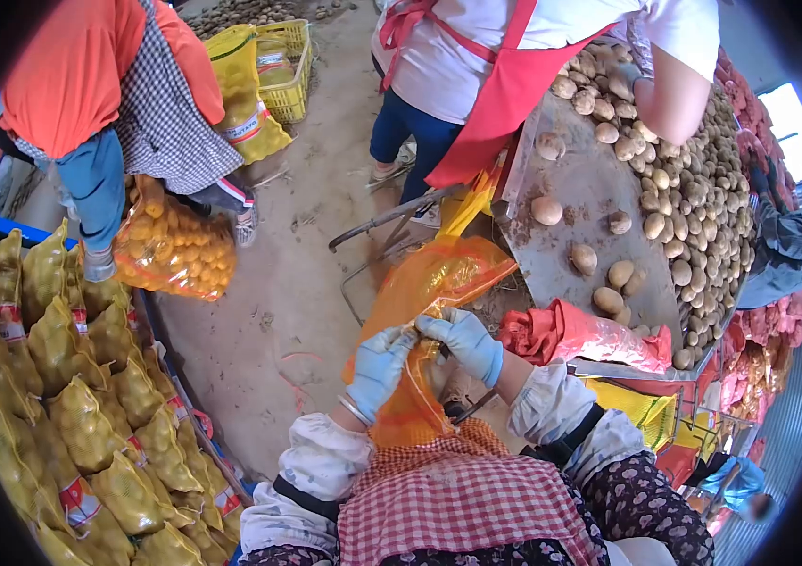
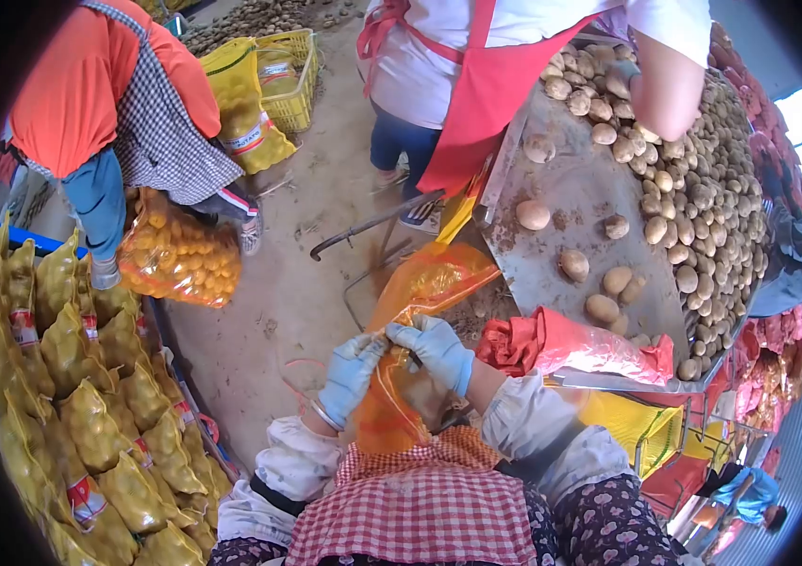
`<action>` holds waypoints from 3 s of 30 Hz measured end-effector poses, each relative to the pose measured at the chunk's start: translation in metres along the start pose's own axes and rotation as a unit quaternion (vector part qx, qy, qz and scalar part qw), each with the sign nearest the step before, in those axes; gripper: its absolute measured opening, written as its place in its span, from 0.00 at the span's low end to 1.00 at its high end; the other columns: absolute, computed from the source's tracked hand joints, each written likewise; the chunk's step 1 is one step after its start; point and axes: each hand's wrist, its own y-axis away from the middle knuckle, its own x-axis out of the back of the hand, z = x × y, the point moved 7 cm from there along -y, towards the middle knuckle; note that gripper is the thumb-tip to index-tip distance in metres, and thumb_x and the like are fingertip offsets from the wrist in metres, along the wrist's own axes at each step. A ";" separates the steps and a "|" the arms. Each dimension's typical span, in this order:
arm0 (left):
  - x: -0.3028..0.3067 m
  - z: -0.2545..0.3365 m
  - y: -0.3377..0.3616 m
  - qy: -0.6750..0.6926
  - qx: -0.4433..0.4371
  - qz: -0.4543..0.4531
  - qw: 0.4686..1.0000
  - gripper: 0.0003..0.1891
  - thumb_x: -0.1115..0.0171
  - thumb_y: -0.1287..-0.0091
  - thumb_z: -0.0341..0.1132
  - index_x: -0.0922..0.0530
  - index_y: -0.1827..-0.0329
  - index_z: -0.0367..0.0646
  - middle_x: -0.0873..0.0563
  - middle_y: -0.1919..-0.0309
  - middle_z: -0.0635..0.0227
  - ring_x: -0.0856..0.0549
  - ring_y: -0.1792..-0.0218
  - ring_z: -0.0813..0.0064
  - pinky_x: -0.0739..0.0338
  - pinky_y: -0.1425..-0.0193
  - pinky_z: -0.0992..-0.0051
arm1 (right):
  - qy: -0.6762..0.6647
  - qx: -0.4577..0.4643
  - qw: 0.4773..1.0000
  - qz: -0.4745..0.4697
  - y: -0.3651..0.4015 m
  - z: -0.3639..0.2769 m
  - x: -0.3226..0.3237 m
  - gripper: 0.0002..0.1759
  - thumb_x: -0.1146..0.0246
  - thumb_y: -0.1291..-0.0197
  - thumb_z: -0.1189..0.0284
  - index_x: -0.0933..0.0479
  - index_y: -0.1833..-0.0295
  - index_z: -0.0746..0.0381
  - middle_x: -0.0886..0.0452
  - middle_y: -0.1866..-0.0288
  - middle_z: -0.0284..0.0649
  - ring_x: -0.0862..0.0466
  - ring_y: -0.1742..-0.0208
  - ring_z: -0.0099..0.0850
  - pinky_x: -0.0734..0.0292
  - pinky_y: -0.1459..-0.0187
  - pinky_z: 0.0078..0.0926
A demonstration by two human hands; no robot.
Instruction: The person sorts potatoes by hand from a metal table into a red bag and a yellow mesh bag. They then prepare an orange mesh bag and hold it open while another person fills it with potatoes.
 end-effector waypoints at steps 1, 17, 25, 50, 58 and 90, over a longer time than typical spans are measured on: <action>0.007 -0.002 -0.002 0.041 -0.012 0.023 0.999 0.15 0.40 0.28 0.38 0.20 0.48 0.32 0.14 0.58 0.64 0.17 0.57 0.78 0.22 0.51 0.76 | 0.002 0.005 1.000 0.004 0.007 -0.004 0.001 0.14 0.37 0.35 0.59 0.21 0.56 0.59 0.18 0.67 0.31 0.19 0.68 0.22 0.26 0.68 0.21; 0.016 0.057 -0.014 -0.426 -0.139 -0.014 0.894 0.15 0.43 0.30 0.43 0.19 0.59 0.39 0.16 0.64 0.53 0.18 0.60 0.49 0.23 0.54 0.58 | 0.646 0.530 0.535 0.125 0.072 -0.147 -0.052 0.23 0.34 0.47 0.53 0.20 0.51 0.57 0.16 0.55 0.43 0.16 0.54 0.44 0.23 0.53 0.45; 0.069 0.052 -0.035 -0.605 -0.081 -0.011 0.792 0.10 0.35 0.41 0.35 0.20 0.58 0.43 0.15 0.61 0.60 0.17 0.58 0.57 0.24 0.51 0.62 | 0.420 0.369 0.811 0.172 -0.030 -0.074 0.095 0.10 0.43 0.47 0.73 0.18 0.63 0.63 0.14 0.66 0.44 0.14 0.62 0.38 0.21 0.59 0.32; 0.074 -0.026 -0.164 0.015 -0.133 0.221 0.966 0.12 0.48 0.27 0.34 0.19 0.53 0.36 0.15 0.61 0.62 0.20 0.59 0.75 0.26 0.52 0.71 | 0.221 0.231 0.873 0.368 -0.003 -0.121 0.126 0.13 0.39 0.32 0.64 0.21 0.59 0.63 0.24 0.75 0.30 0.28 0.77 0.17 0.30 0.73 0.22; 0.068 -0.019 -0.162 0.016 -0.120 0.172 0.978 0.12 0.45 0.28 0.33 0.19 0.50 0.37 0.15 0.55 0.68 0.20 0.54 0.74 0.26 0.47 0.72 | 0.038 0.242 0.922 0.300 -0.014 -0.127 0.133 0.13 0.40 0.31 0.65 0.21 0.60 0.65 0.23 0.72 0.28 0.29 0.74 0.16 0.32 0.71 0.17; 0.080 -0.050 -0.108 0.065 -0.100 0.213 0.970 0.09 0.55 0.35 0.28 0.25 0.70 0.38 0.22 0.67 0.62 0.26 0.66 0.71 0.30 0.60 0.68 | 0.356 0.161 0.821 0.417 -0.148 -0.148 0.094 0.21 0.51 0.29 0.55 0.23 0.48 0.60 0.17 0.51 0.54 0.19 0.49 0.52 0.26 0.46 0.45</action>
